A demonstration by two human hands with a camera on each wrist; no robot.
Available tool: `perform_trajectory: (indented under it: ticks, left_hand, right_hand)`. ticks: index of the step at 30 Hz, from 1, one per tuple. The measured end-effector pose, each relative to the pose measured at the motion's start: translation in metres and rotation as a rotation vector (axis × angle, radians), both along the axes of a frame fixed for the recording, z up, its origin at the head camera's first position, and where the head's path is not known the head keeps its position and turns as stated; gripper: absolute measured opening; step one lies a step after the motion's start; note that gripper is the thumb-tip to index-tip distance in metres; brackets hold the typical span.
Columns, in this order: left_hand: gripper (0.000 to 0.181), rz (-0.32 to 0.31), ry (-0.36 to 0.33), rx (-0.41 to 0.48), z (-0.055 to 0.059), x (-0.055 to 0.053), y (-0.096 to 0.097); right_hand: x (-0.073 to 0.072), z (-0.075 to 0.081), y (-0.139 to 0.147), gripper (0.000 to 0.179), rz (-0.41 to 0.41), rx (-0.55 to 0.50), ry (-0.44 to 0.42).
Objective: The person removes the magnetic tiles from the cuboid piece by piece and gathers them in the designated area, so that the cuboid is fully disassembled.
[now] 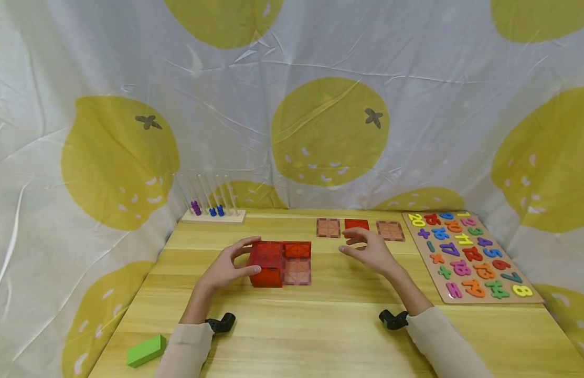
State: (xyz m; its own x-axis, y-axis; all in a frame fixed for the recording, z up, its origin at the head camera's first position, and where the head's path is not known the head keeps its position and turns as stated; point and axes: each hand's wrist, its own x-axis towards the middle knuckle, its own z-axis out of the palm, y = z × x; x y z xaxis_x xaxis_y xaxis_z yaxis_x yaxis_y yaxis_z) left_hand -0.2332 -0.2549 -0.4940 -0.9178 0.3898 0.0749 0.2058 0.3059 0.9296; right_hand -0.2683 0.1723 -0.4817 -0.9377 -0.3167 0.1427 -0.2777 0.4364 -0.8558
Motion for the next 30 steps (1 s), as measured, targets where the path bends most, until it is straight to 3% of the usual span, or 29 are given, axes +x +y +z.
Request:
perform_trajectory:
  ticks: [7, 20, 30]
  left_hand:
    - [0.075, -0.019, -0.007, 0.003, 0.001, -0.002, -0.001]
    - [0.072, -0.023, -0.029, 0.010, 0.002, 0.000, 0.001]
    - [0.072, -0.016, -0.025, 0.017, 0.000, -0.001, 0.000]
  right_hand:
    - [0.001, -0.006, -0.027, 0.050, 0.068, -0.059, -0.035]
    - [-0.001, -0.014, -0.067, 0.051, 0.111, -0.112, -0.064]
    - [-0.010, -0.020, -0.086, 0.043, 0.157, -0.121, -0.013]
